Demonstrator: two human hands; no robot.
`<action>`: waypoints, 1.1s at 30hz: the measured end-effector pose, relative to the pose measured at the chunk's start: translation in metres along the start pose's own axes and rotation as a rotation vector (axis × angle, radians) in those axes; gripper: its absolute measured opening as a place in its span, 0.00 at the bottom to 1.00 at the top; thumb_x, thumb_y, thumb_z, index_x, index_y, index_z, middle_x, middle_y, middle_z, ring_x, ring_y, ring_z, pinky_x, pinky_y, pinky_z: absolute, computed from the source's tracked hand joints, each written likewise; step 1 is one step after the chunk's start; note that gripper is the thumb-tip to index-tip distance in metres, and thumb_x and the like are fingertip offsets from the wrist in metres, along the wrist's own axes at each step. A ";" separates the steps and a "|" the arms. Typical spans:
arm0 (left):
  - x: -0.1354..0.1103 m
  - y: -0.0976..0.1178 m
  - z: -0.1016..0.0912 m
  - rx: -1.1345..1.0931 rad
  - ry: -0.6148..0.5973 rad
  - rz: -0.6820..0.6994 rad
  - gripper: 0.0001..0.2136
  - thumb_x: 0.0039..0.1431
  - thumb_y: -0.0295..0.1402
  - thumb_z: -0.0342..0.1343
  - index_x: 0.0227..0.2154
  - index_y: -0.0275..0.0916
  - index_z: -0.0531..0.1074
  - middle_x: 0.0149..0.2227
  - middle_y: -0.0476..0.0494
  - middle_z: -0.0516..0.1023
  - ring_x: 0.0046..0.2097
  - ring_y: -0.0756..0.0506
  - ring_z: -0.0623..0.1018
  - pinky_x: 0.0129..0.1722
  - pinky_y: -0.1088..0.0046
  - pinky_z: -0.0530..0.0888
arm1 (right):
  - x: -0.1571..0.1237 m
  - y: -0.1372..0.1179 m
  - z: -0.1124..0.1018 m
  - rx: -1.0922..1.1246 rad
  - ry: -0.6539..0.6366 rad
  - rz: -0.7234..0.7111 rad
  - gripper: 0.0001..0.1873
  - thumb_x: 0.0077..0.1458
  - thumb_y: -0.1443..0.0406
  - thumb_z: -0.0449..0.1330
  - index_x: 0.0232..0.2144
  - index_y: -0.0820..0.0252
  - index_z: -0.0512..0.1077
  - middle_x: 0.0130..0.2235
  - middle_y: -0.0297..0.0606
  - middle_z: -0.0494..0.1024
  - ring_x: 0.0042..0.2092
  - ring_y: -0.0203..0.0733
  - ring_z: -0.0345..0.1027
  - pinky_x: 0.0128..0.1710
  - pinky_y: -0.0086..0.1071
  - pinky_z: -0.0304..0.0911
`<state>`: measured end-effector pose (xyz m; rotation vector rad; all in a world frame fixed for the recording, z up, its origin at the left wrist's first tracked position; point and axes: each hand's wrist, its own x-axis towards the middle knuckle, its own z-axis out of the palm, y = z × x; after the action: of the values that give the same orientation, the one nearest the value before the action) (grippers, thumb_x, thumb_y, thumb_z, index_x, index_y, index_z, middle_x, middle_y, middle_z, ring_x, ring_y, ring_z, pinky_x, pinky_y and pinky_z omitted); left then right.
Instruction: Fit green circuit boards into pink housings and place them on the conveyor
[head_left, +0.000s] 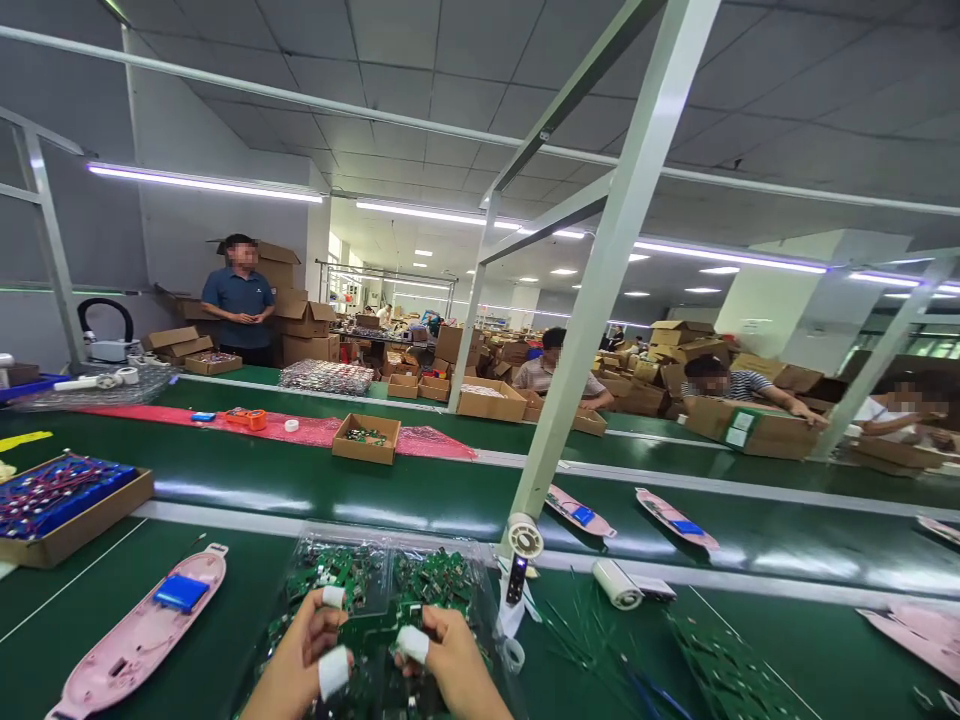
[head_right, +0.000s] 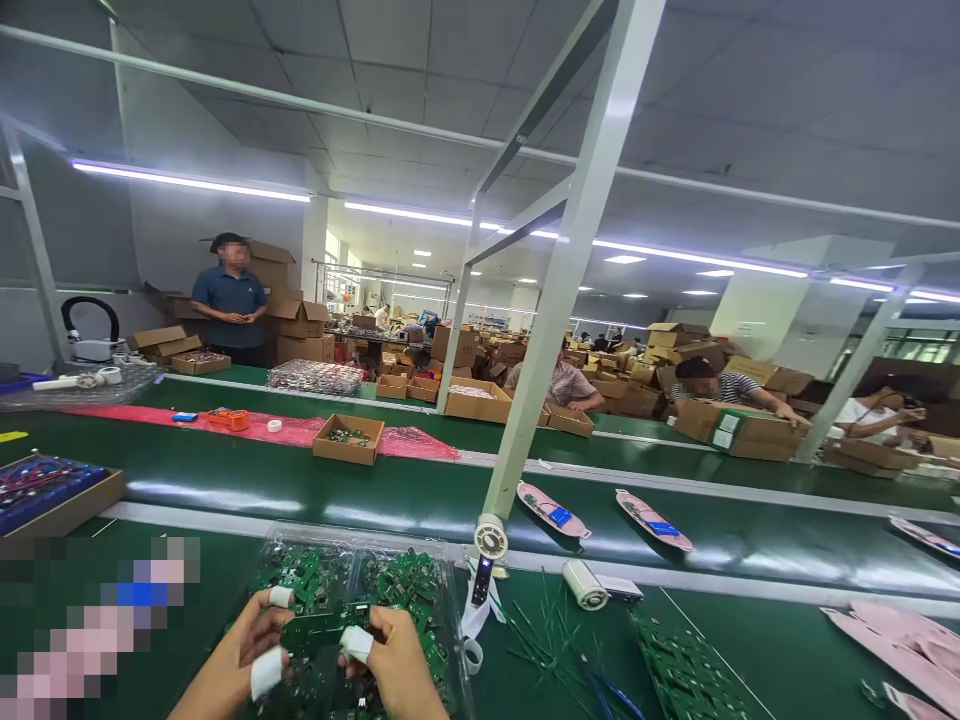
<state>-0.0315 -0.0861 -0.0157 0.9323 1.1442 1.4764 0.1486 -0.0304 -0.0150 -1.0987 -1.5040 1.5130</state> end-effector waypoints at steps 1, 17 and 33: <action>0.000 0.001 -0.002 -0.034 -0.009 -0.017 0.18 0.35 0.37 0.69 0.32 0.40 0.73 0.27 0.51 0.74 0.30 0.48 0.71 0.30 0.76 0.66 | -0.001 -0.003 0.001 0.003 -0.013 0.002 0.17 0.37 0.55 0.63 0.16 0.59 0.62 0.17 0.29 0.69 0.20 0.32 0.61 0.22 0.26 0.53; 0.012 -0.021 -0.028 -0.401 0.122 -0.302 0.20 0.25 0.40 0.73 0.23 0.36 0.78 0.23 0.45 0.79 0.24 0.49 0.75 0.28 0.72 0.74 | 0.041 -0.013 0.069 0.177 -0.345 0.082 0.33 0.27 0.39 0.67 0.13 0.58 0.58 0.13 0.27 0.62 0.15 0.26 0.54 0.17 0.26 0.52; 0.031 -0.026 -0.009 1.035 0.064 0.416 0.23 0.49 0.23 0.48 0.50 0.34 0.73 0.62 0.33 0.64 0.65 0.33 0.57 0.64 0.48 0.49 | 0.062 -0.038 -0.044 -0.703 0.011 -0.183 0.07 0.59 0.66 0.56 0.34 0.62 0.74 0.36 0.33 0.77 0.40 0.40 0.70 0.42 0.35 0.62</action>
<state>-0.0394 -0.0563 -0.0437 1.9170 1.8921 1.1722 0.1637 0.0456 0.0201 -1.2935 -2.1378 0.8548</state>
